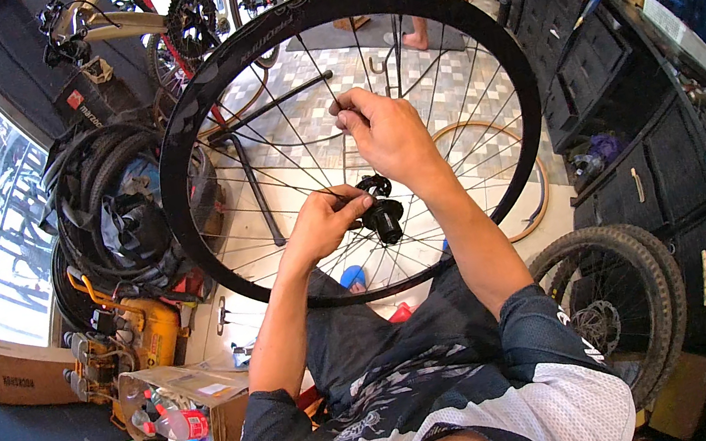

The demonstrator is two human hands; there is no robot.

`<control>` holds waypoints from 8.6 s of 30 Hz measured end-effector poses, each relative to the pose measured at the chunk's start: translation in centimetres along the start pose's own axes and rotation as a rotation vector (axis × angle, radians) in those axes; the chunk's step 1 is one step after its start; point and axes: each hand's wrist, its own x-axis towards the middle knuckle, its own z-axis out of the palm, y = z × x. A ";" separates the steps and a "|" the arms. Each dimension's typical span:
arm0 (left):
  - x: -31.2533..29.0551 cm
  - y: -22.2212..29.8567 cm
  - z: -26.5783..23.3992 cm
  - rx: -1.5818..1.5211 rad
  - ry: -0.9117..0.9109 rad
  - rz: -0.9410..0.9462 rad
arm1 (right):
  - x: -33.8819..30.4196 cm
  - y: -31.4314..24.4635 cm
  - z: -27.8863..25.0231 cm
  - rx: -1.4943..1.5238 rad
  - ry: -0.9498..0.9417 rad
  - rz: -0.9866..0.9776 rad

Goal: The person laces a bicycle wheel by threading spokes through the rim and hub, then secures them with nipples. The person works methodically around the wheel, inserting each spoke and tightening it by hand.

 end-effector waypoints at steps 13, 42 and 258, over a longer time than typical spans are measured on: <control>-0.5 0.0 0.1 -0.027 0.022 0.022 | -0.3 -1.0 0.6 -0.105 0.058 -0.006; -1.0 0.9 0.6 0.005 0.044 -0.008 | -5.7 -0.7 -2.2 0.143 -0.043 -0.192; -1.9 2.5 0.9 -0.227 -0.173 0.013 | -6.5 1.8 -6.2 0.843 -0.129 0.108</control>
